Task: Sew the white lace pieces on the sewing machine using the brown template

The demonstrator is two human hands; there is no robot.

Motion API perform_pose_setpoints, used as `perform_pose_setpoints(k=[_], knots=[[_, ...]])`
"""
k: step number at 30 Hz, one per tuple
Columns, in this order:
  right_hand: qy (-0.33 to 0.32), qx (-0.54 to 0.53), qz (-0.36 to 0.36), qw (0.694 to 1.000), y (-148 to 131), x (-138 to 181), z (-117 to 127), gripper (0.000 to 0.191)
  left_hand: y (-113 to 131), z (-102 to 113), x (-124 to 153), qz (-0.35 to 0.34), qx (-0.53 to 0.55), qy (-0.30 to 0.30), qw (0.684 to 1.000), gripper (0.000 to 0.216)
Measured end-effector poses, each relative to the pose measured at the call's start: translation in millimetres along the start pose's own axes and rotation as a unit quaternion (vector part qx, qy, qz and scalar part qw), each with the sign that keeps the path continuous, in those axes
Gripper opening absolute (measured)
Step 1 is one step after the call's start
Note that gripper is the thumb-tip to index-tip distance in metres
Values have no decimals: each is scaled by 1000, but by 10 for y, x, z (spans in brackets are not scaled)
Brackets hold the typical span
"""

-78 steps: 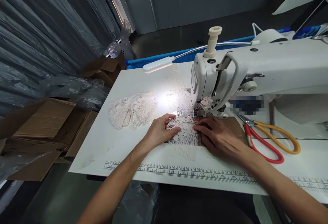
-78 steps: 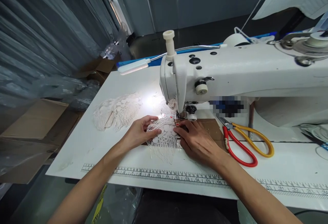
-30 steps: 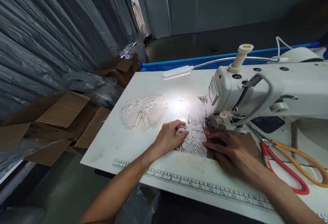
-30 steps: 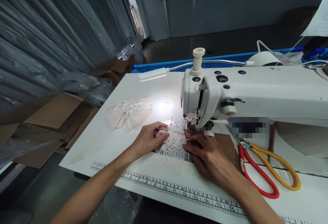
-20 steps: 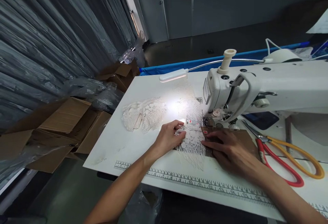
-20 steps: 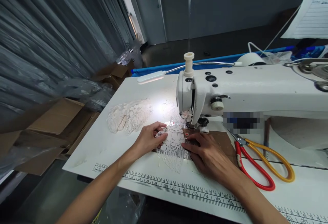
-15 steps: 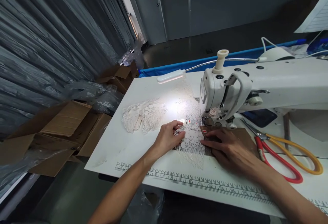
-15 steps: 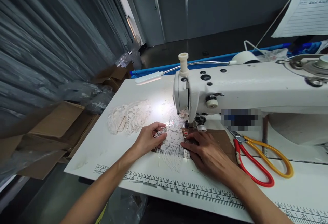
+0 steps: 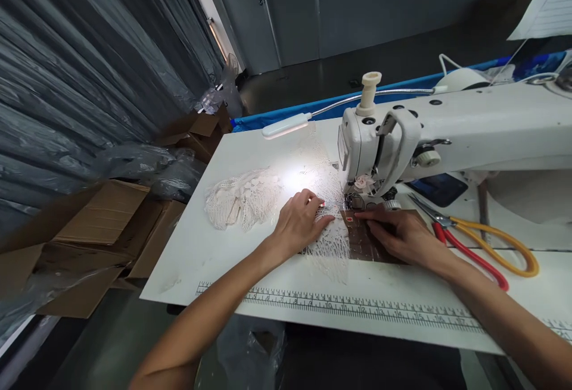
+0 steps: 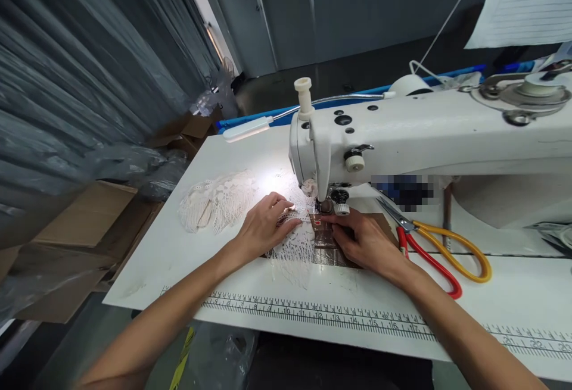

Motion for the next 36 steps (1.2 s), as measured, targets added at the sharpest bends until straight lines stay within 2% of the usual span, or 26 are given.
perform_pose_setpoints(k=[4, 8, 12, 14, 17, 21, 24, 30, 36], knots=[[-30, -12, -16, 999, -10, -25, 60, 37, -48, -17, -120, 4, 61, -106, 992, 22], [-74, -67, -72, 992, -111, -78, 89, 46, -74, 1, -103, -47, 114, -105, 987, 22], [-116, -240, -81, 960, -199, -194, -5, 70, -55, 2, -37, -116, 257, -128, 951, 16], [-98, -294, -80, 947, -199, -243, -81, 69, -58, -1, -15, -101, 286, -140, 942, 13], [-45, -306, -91, 946, -164, -266, -186, 59, -70, 6, 3, -58, 298, -144, 942, 15], [16, -306, -88, 948, -147, -225, -260, 55, -51, 29, 11, -65, 325, -133, 934, 43], [39, -318, -79, 944, -177, -198, -263, 51, -16, 27, 10, -74, 332, -118, 933, 63], [36, -292, -86, 952, -246, -176, -236, 68, -1, -30, 28, -33, 324, -99, 940, 59], [52, -311, -96, 944, -204, -141, -288, 56, -3, -37, 39, -15, 316, -115, 942, 61]])
Point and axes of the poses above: each hand's wrist, its own x-axis away from the middle knuckle, its own z-axis out of the back of the hand, y = z × x, the point moved 1 cm from there along -x, towards the middle knuckle, and after that the axes turned 10 degrees about z, right-handed, at the moved point
